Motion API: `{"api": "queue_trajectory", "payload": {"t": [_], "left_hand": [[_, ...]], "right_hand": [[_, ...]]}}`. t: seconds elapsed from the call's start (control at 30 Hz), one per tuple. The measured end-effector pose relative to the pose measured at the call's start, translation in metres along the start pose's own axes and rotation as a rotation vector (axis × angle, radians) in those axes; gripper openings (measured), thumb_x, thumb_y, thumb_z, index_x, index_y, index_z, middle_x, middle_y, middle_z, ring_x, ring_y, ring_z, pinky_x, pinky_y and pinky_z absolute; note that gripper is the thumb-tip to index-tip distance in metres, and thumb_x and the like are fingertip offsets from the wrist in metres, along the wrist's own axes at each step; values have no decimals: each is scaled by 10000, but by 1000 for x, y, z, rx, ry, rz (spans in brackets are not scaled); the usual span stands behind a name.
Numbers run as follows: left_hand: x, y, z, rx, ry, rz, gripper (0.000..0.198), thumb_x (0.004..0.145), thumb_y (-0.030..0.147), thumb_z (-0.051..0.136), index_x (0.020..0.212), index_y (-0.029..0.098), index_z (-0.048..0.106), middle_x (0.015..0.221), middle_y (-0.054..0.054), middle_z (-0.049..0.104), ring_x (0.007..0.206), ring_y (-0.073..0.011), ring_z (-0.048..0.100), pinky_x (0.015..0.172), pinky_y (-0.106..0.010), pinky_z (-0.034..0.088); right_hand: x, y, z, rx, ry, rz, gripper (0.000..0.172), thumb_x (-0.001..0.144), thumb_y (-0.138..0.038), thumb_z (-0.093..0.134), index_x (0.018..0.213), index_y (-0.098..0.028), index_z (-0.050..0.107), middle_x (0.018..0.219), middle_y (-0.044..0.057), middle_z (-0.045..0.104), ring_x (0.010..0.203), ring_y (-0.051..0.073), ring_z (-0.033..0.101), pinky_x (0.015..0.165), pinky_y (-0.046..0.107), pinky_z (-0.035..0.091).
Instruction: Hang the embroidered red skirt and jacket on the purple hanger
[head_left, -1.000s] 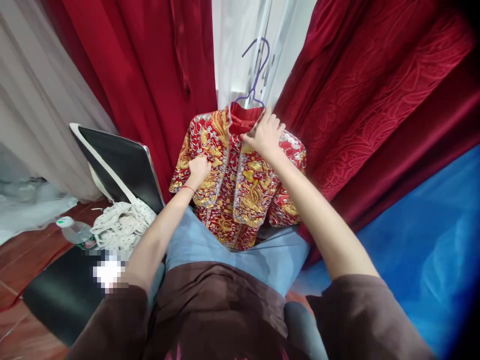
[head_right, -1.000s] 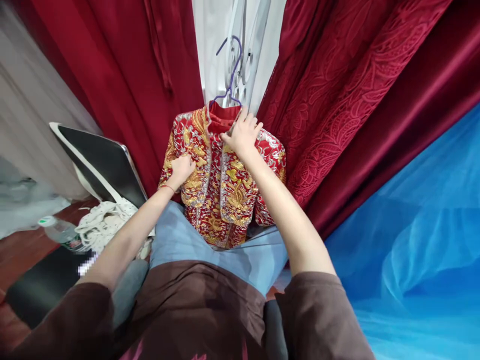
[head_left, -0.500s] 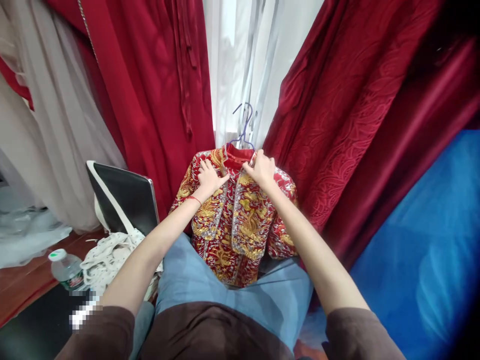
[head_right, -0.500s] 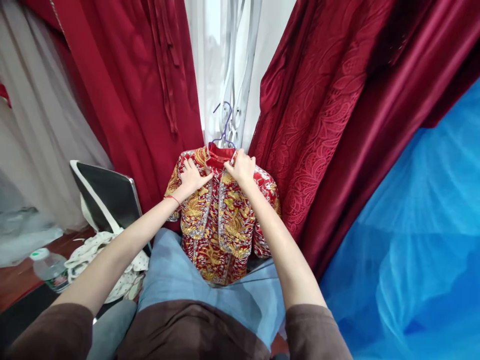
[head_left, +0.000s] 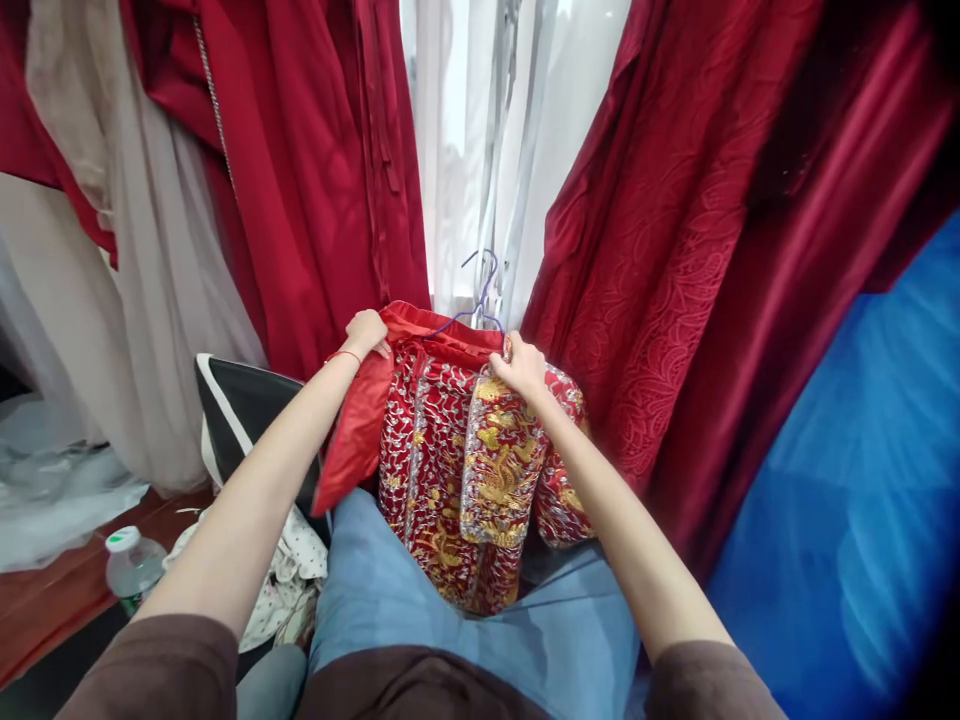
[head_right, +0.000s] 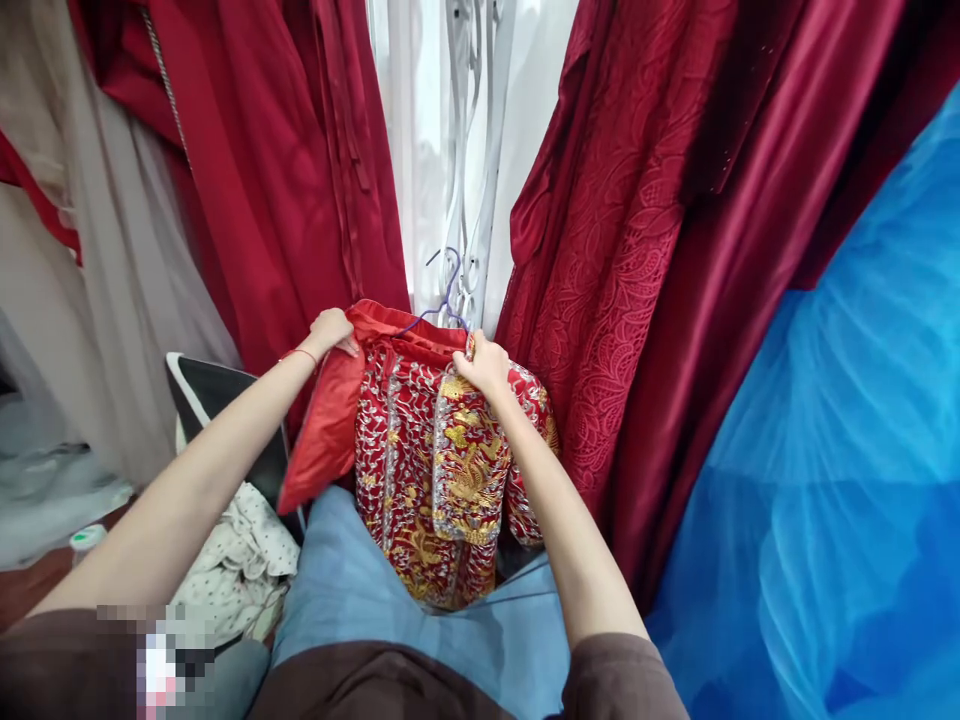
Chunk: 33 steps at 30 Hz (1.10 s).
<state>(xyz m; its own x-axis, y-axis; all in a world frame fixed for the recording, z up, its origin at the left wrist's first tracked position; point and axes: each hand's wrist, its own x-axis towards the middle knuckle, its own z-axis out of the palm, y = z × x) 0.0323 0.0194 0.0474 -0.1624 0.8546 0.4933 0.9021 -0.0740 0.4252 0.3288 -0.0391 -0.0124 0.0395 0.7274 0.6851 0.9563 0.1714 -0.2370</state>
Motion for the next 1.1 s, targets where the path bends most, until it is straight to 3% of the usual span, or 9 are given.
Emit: {"api": "queue_trajectory", "payload": {"t": [0.17, 0.3, 0.4, 0.5, 0.63, 0.77, 0.97, 1.1], "left_hand": [[-8, 5, 20, -16, 131, -91, 406, 942, 119, 334, 1185, 70, 656, 1164, -287, 687, 1136, -361, 673, 909, -444, 515], [-11, -7, 28, -131, 11, 9, 416, 982, 193, 328, 1331, 109, 538, 1265, -229, 674, 1204, -297, 647, 971, -382, 482], [-14, -7, 29, -169, -143, 49, 465, 1016, 423, 320, 1220, 118, 606, 1262, -198, 686, 1178, -284, 656, 964, -353, 482], [-26, 3, 31, -98, -202, 232, 548, 1009, 552, 266, 1038, 191, 678, 1120, -124, 742, 1082, -287, 679, 971, -377, 461], [-51, 13, 41, 95, -78, 417, 503, 996, 561, 338, 966, 191, 678, 988, -135, 728, 1027, -311, 653, 980, -426, 414], [-63, 8, 54, 117, 56, 469, 448, 1014, 504, 364, 932, 176, 657, 953, -135, 694, 1022, -284, 605, 985, -397, 381], [-64, 4, 58, 69, 79, 453, 407, 1009, 489, 381, 908, 193, 642, 936, -118, 670, 1012, -285, 574, 989, -402, 361], [-64, 8, 58, 77, 57, 422, 414, 1001, 510, 382, 889, 197, 630, 907, -115, 654, 1024, -289, 569, 1004, -403, 352]], "right_hand": [[3, 8, -1, 95, -22, 2, 289, 823, -388, 479, 1007, -213, 615, 786, 58, 670, 734, 247, 589, 672, 310, 353], [8, 17, 0, 167, -24, -18, 221, 808, -378, 467, 907, -229, 595, 778, 42, 645, 710, 222, 534, 644, 300, 317], [9, 21, 1, 197, -24, -23, 184, 797, -372, 472, 865, -232, 570, 783, 48, 638, 705, 222, 509, 636, 305, 300], [7, 19, 3, 198, -36, -10, 164, 794, -371, 480, 844, -233, 552, 763, 52, 631, 685, 224, 495, 634, 313, 299], [4, 12, 5, 152, -41, 37, 164, 815, -375, 474, 843, -233, 551, 764, 62, 633, 694, 238, 514, 655, 329, 328], [4, 10, 4, 95, -80, 44, 192, 844, -383, 471, 905, -229, 570, 822, 85, 663, 745, 266, 560, 697, 355, 374], [-5, 16, -15, -7, -246, -58, 367, 912, -464, 456, 1110, -170, 551, 924, 139, 698, 843, 312, 626, 744, 374, 423], [-7, 24, -27, -55, -292, -105, 354, 977, -433, 381, 1143, -158, 532, 969, 154, 705, 879, 305, 642, 752, 357, 421]]}}
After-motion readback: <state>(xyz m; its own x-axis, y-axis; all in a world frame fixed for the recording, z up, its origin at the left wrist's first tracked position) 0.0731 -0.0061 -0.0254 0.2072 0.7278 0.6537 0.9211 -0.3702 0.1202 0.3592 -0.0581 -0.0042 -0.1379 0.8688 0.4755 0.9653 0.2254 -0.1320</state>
